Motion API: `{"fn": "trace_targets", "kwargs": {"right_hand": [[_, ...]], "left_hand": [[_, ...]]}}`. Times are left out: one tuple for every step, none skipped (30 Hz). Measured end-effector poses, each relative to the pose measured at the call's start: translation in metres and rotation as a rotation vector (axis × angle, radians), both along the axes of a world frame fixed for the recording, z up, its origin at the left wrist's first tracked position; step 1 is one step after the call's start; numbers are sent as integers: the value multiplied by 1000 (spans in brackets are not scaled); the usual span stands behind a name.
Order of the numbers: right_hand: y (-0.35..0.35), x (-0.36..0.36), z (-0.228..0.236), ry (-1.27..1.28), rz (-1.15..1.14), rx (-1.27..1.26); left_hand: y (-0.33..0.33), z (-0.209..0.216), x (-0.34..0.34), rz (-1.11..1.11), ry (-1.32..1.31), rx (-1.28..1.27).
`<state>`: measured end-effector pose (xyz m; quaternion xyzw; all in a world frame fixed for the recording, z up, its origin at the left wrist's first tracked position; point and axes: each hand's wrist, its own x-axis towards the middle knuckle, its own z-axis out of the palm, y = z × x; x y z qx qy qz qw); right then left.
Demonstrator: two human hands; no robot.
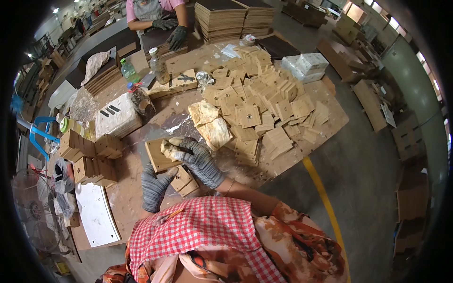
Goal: Applying glue and joining small wooden blocks together on a factory workbench.
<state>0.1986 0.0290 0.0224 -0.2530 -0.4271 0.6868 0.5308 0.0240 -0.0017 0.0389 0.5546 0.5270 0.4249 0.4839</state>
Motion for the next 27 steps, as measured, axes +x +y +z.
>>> {"fn": "trace_targets", "kwargs": {"right_hand": [[-3,-1,3,-133,-46,59],[-5,-1,6,-266,-93,119],[-5,0,9,-303,-115,163],[-4,2,9,-308,-119,167],[-3,5,9,-249,-84,135],[-4,2,11,-186,-31,104],[-7,5,18,-267,-54,103],[-6,7,17,-273,-58,106],[-3,8,13,-278,-40,140],[-1,9,13,-281,-22,174],[-1,9,15,-234,-12,136],[0,7,15,-231,-3,137],[1,5,13,-271,-32,206],[3,3,9,-309,-59,273],[8,5,-6,-308,-247,394],[8,6,-1,-345,-173,189],[9,11,-8,330,8,-112],[1,2,27,-259,-307,252],[2,7,24,-351,-394,339],[-1,7,40,-332,-369,430],[-2,12,36,-398,-379,527],[-5,12,30,-463,-392,624],[-13,1,23,-238,-243,493],[-16,-1,25,-230,-233,491],[-18,-2,29,-547,-292,771],[-20,-2,32,-869,-350,1049],[-25,-8,29,-794,-400,934]], "left_hand": [[-2,3,-1,-64,29,43],[-3,3,-1,-63,23,47],[-3,3,-2,-27,-122,36],[-3,3,-3,9,-267,25],[1,4,-13,9,-286,-102],[3,-27,-28,61,-126,191],[4,-26,-36,46,-135,88],[4,-21,-40,30,-144,-16],[5,-12,-37,29,-151,-12],[6,2,-32,-19,-248,-132],[7,8,-27,-67,-344,-253],[5,9,-26,-57,-342,-252],[3,8,-25,-34,-372,-269],[1,6,-24,-9,-400,-287],[2,4,-17,33,-413,-265],[2,0,-17,70,-400,-271],[3,0,-18,91,-453,-262],[3,1,-23,128,-506,-253],[3,11,-21,147,-487,-244],[4,19,-18,162,-471,-236],[8,19,-13,185,-433,-207],[10,20,-11,200,-426,-206],[11,21,-10,197,-499,-219],[10,22,-10,193,-575,-233],[11,9,-15,169,-634,-261],[9,7,-17,176,-632,-260],[8,6,-17,164,-662,-256]]}}
